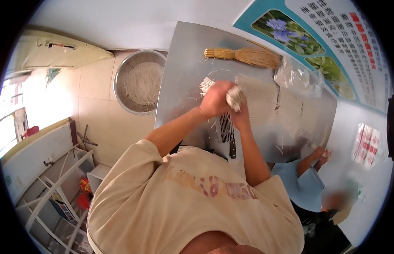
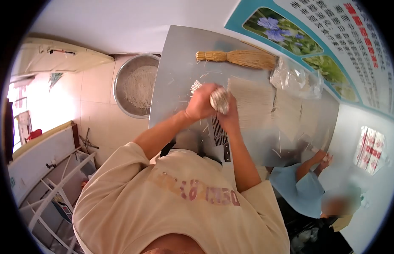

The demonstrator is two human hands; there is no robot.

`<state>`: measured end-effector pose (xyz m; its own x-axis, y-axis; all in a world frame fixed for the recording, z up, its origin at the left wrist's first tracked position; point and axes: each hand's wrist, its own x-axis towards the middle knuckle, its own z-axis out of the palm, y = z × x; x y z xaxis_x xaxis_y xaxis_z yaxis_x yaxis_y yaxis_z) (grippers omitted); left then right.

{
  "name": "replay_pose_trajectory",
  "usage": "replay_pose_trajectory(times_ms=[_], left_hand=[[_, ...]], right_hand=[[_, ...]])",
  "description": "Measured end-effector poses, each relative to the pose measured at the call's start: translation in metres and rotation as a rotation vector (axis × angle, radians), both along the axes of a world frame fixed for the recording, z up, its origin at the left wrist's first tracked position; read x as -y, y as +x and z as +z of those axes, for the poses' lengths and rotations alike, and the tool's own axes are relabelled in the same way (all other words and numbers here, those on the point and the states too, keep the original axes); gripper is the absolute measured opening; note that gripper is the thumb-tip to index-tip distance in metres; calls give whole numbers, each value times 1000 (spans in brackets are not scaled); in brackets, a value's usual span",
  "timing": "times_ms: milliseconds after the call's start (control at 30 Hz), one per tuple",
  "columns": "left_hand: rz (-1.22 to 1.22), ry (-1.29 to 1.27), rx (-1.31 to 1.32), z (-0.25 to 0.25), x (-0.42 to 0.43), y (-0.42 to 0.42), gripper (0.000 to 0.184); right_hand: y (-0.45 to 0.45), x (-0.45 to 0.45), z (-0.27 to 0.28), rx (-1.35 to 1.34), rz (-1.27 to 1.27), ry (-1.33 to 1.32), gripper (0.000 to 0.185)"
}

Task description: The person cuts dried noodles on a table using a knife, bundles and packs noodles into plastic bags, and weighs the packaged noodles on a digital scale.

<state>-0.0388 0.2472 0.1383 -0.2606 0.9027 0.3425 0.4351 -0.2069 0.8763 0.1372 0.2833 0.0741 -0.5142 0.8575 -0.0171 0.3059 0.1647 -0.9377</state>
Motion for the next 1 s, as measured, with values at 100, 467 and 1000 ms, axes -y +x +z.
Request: replay_pose_trajectory(times_ms=[100,467,1000], left_hand=[[-336,221,-197,15,7,3,42],[-965,456,-962,-27,42,40,17],[-63,-401,393,-4,52,-87,70]], right_hand=[[41,-6,23,-302,-161,-919,46],[-9,-17,35,-235,245,-1602,73],[-74,-35,38,-231,277,-755,38]])
